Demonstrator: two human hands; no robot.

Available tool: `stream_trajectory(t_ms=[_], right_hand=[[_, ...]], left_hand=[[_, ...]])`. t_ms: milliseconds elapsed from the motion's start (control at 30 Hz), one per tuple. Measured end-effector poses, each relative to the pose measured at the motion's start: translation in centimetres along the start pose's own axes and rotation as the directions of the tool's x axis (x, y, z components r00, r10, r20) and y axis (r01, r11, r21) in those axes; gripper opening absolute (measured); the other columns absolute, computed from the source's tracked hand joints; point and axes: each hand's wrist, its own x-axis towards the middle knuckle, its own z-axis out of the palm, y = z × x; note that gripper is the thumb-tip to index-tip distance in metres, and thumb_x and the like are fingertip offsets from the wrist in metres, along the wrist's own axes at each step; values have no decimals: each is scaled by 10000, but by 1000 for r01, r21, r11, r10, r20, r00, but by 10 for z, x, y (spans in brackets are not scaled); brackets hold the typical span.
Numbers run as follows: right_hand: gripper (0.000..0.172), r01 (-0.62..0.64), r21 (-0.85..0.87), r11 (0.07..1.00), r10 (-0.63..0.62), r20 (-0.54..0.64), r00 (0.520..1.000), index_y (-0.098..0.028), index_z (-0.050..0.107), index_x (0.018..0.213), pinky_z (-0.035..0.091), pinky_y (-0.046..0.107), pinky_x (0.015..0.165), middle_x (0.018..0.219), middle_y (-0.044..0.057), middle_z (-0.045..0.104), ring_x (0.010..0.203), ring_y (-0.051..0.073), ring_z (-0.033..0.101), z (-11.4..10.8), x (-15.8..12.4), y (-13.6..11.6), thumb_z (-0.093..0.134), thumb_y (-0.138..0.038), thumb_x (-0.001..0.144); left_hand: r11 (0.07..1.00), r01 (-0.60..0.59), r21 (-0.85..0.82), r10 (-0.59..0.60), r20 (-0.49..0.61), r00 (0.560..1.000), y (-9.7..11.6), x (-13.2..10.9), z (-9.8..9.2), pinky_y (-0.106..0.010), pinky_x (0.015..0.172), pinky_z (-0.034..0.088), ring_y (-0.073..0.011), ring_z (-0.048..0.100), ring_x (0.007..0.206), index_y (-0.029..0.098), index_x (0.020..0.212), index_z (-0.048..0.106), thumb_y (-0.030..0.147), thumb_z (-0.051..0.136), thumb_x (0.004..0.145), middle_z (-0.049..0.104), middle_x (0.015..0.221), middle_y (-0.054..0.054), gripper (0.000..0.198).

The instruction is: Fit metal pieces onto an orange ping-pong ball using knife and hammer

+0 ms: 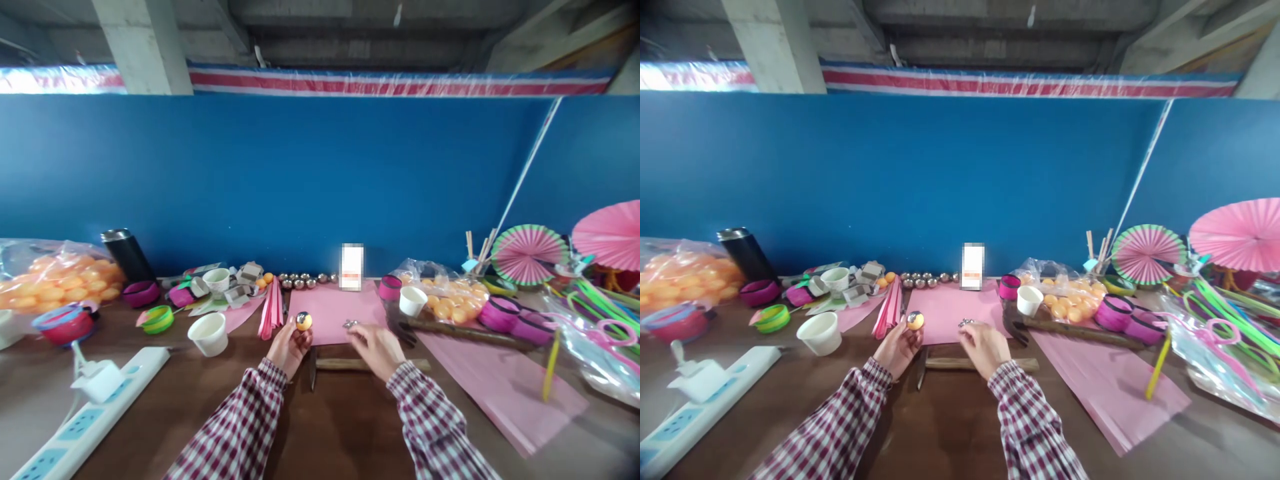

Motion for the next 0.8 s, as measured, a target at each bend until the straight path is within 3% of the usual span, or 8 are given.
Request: stream_trajectory(t_ms=[133, 467, 800], right_hand=[[230, -156, -101, 983, 150, -71, 986, -227, 603, 826, 350, 225, 612, 802, 19, 630, 750, 146, 555, 1, 7, 21, 380, -283, 839], [147, -142, -129, 981, 144, 11, 989, -255, 609, 842, 332, 210, 613, 819, -5, 618, 763, 133, 543, 19, 18, 18, 475, -249, 784], [119, -191, -147, 971, 199, 47, 979, -246, 602, 773, 304, 205, 564, 786, -10, 616, 726, 128, 549, 16, 20, 16, 485, -226, 772]], left_hand=[[999, -23, 42, 23, -4, 1000, -2, -1, 2, -232, 563, 510, -123, 603, 601, 119, 822, 564, 240, 534, 755, 648, 723, -77, 141], [997, -32, 66, 30, 37, 999, -6, -2, 6, -228, 532, 502, -116, 591, 560, 133, 759, 561, 221, 575, 723, 636, 667, -55, 96], [998, -24, 64, 20, 54, 998, -12, -1, 4, -218, 524, 507, -117, 597, 551, 124, 755, 562, 197, 578, 720, 644, 659, -70, 82]])
